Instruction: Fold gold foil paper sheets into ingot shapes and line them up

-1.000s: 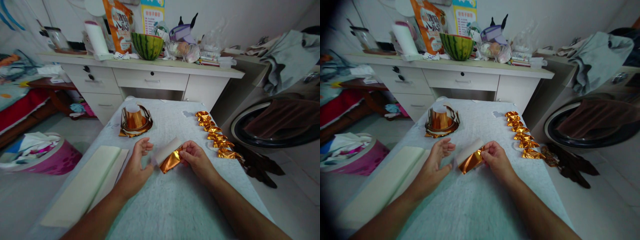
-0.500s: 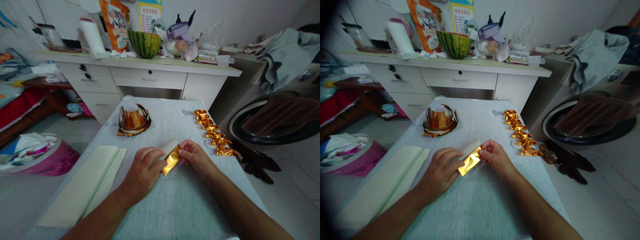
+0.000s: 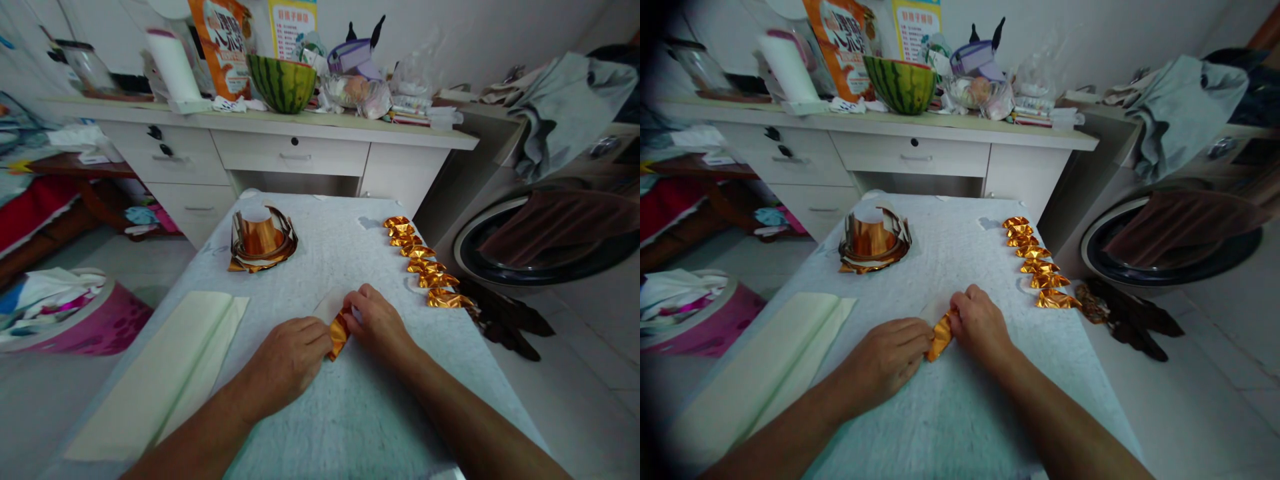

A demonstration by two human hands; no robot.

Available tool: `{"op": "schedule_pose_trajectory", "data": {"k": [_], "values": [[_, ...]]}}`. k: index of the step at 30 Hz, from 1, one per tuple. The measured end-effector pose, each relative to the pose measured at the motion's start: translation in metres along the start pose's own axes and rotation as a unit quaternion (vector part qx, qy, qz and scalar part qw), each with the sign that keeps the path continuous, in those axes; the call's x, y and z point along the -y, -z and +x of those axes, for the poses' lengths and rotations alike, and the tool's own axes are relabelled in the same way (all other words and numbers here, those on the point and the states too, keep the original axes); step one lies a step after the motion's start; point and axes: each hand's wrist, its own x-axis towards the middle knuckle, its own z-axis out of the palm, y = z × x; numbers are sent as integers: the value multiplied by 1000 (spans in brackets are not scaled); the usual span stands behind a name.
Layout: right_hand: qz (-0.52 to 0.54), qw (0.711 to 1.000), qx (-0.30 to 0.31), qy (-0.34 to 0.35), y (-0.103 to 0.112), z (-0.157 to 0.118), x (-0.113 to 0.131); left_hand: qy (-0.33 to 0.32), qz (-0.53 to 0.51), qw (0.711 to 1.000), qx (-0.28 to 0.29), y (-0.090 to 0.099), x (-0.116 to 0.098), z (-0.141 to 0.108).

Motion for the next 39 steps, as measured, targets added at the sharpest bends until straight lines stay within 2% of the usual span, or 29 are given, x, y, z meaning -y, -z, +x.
{"op": "schedule_pose_trajectory", "data": {"k": [4,9,13,18,24,32,39], "values": [[-13,998,32,43,1,-1,1,21,-31,999,2,3,-1,0],[55,986,78,138,4,-3,1,36,-72,997,-7,5,0,0],[75,977,108,165,12,-9,9,53,-107,993,-16,5,1,1],[71,974,134,168,20,-14,14,105,-121,987,-33,5,1,3],[108,970,153,153,19,-12,12,148,-117,982,-29,5,1,3],[149,969,144,132,15,-12,11,149,-133,980,-18,8,1,2],[114,980,121,113,12,-12,15,176,-139,974,-20,11,-1,0]]}}
